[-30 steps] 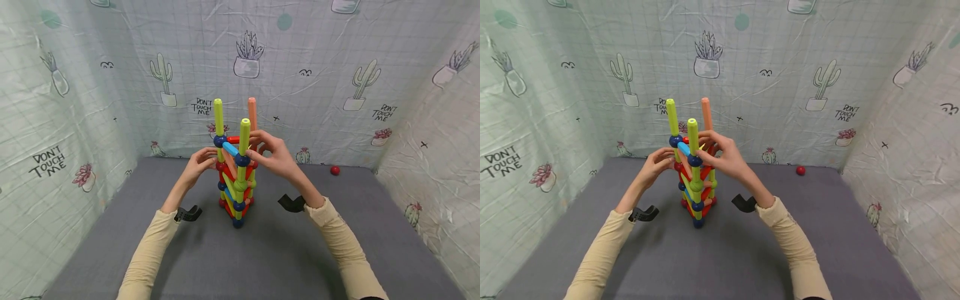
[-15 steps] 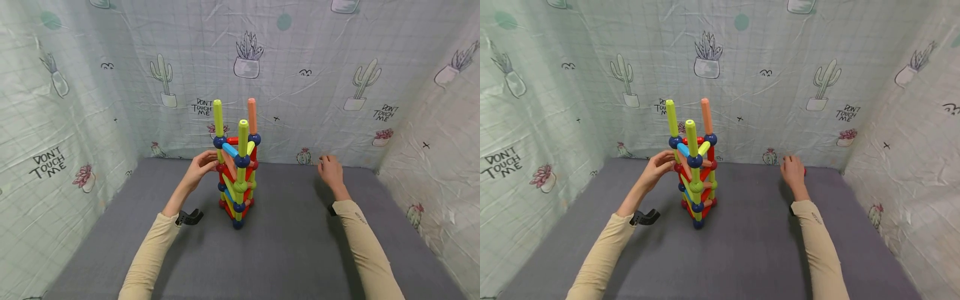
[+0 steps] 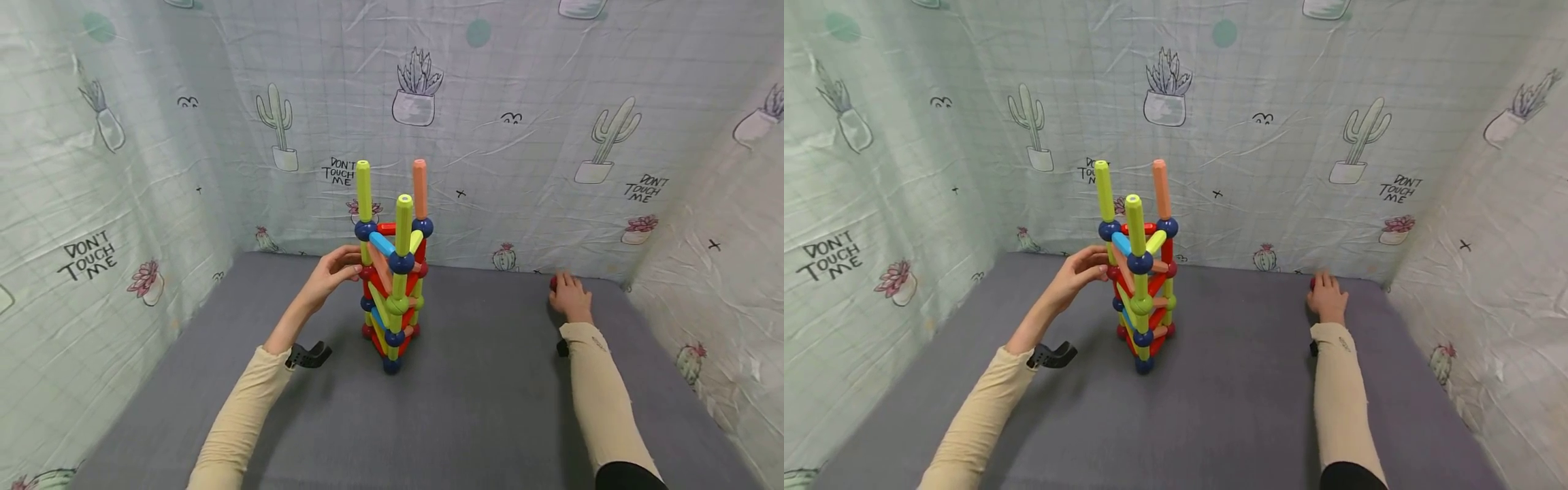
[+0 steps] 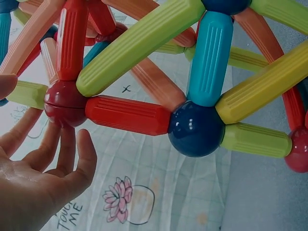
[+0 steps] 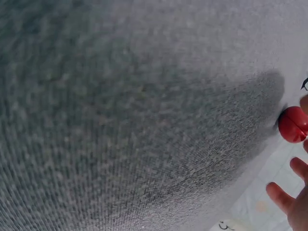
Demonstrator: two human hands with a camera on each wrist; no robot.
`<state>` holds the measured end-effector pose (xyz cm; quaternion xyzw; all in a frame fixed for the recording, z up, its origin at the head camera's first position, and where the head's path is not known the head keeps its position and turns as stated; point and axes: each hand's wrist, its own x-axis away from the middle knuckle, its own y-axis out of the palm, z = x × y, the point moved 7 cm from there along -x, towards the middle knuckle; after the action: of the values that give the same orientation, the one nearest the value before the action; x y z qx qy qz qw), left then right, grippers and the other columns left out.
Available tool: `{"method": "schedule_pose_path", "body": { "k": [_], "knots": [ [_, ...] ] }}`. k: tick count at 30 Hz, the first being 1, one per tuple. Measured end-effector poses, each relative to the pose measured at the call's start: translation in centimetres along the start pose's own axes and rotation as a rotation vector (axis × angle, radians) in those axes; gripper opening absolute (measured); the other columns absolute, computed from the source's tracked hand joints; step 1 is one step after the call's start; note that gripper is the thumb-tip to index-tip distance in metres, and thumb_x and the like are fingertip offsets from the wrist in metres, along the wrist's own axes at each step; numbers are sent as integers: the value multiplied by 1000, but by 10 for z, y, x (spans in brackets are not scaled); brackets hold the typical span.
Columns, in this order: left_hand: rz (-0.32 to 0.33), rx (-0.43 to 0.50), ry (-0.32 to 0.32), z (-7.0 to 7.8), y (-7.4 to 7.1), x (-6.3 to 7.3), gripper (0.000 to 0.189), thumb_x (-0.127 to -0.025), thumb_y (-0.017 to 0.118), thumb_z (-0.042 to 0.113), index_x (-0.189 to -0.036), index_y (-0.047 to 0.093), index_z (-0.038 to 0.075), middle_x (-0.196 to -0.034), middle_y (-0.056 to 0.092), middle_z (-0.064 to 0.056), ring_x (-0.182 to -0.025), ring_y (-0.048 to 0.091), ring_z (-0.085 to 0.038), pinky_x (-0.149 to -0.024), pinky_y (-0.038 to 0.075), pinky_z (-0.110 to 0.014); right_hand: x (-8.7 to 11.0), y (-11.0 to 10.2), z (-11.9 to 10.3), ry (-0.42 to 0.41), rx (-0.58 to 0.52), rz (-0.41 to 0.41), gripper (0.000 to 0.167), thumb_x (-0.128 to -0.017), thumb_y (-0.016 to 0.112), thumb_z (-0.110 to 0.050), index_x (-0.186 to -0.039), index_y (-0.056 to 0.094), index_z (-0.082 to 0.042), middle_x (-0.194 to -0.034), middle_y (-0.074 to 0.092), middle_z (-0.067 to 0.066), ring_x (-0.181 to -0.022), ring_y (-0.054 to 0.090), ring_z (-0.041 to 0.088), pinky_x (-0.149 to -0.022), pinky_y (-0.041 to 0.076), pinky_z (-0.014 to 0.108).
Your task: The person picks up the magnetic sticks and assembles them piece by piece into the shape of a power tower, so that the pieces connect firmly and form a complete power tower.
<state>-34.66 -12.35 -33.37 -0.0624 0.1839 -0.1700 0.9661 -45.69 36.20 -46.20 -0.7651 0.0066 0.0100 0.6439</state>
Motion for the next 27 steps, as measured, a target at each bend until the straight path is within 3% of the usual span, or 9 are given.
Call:
{"method": "schedule_pose_path", "body": {
  "k": [4, 8, 11, 15, 20, 24, 27],
  "knots": [
    [-7, -3, 2, 0, 0, 0, 36, -91, 47, 6, -125, 43, -4, -120, 50, -23, -94, 55, -5, -77, 48, -25, 4, -3, -3, -20, 22, 27, 51, -88, 41, -14, -132, 26, 8, -133, 26, 32, -117, 24, 51, -86, 28, 64],
    [-3, 7, -6, 1, 0, 0, 36, -91, 47, 6, -125, 43, -4, -119, 51, -22, -93, 56, -5, -76, 48, -24, 7, -7, -7, -41, 26, 128, 47, -85, 52, -14, -123, 35, 7, -116, 32, 38, -104, 30, 55, -78, 33, 63],
    [5, 14, -6, 2, -1, -2, 37, -90, 48, 8, -126, 42, -3, -119, 51, -19, -93, 55, -6, -76, 48, -23, 7, -5, -6, -26, 22, 157, 42, -85, 55, -12, -118, 36, 6, -107, 33, 40, -97, 34, 57, -75, 36, 62],
    [50, 12, 4, 7, -5, -4, 39, -91, 47, 11, -128, 40, 0, -123, 49, -16, -98, 53, -5, -78, 47, -25, 8, -4, -8, -20, 5, 194, 33, -85, 53, -9, -110, 36, 5, -98, 35, 40, -91, 39, 57, -70, 39, 61],
    [128, 6, 32, 21, -11, -7, 39, -92, 45, 14, -129, 39, 3, -122, 48, -10, -100, 51, -6, -80, 46, -30, 9, -2, -7, 15, -9, 191, 29, -87, 50, -11, -107, 34, 2, -99, 37, 40, -91, 39, 57, -70, 39, 62],
    [167, 17, 102, 35, -12, -11, 39, -93, 44, 17, -128, 41, 2, -117, 50, 0, -98, 52, -7, -79, 46, -30, 13, 0, -5, 61, 4, 168, 34, -88, 48, -13, -115, 33, 3, -103, 39, 38, -95, 38, 57, -70, 40, 62],
    [206, 23, 196, 50, -12, -13, 39, -92, 44, 15, -127, 42, -1, -113, 52, 3, -99, 53, -8, -78, 45, -29, 15, 2, -2, 88, 11, 125, 38, -88, 46, -14, -117, 34, 7, -105, 39, 39, -98, 37, 56, -73, 39, 61]
  ]
}}
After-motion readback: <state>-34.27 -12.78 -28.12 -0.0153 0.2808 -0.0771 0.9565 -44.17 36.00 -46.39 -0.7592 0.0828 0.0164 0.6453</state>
